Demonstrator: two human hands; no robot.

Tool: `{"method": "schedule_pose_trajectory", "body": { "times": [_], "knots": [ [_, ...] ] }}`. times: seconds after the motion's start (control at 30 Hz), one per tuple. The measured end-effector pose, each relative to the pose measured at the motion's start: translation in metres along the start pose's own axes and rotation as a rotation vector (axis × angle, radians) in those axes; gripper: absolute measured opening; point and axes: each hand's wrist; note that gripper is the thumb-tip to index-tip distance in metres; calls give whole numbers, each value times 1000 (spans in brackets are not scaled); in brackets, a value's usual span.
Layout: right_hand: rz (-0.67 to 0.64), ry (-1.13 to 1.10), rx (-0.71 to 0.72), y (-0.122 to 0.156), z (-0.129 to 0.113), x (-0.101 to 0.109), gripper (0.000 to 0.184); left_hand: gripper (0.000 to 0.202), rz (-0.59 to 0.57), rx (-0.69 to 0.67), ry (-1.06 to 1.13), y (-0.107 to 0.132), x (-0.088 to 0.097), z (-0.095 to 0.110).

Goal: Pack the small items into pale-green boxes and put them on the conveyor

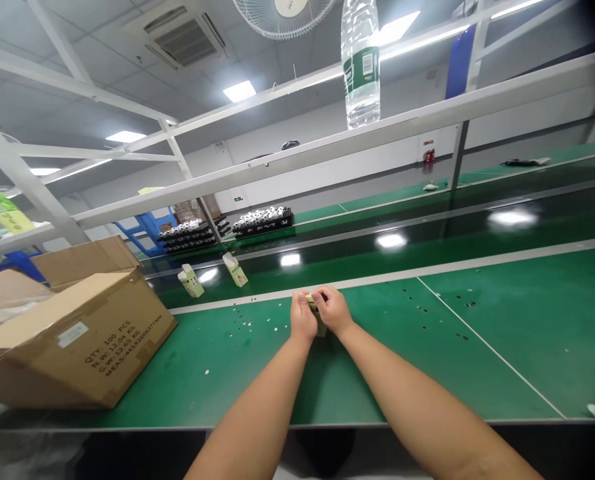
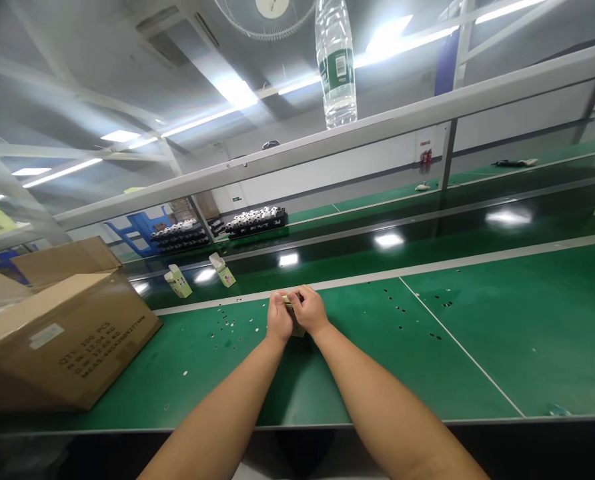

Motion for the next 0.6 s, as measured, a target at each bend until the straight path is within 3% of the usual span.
{"method": "schedule_pose_trajectory", "body": {
  "times": [0.33,0.6],
  "knots": [
    [-27,-106,-109,7,-12,2,21,26,-102,113,83,11,12,13],
    [-40,-144,-284,9,-20,-3,21,11,-169,239,204,10,9,13]
  ]
}}
Point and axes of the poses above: each hand's wrist, its own y-axis away from the middle knuckle, its own x-axis out of the back of the hand, z = x × y, and after that the axes turned 12 degrees about x, right-handed
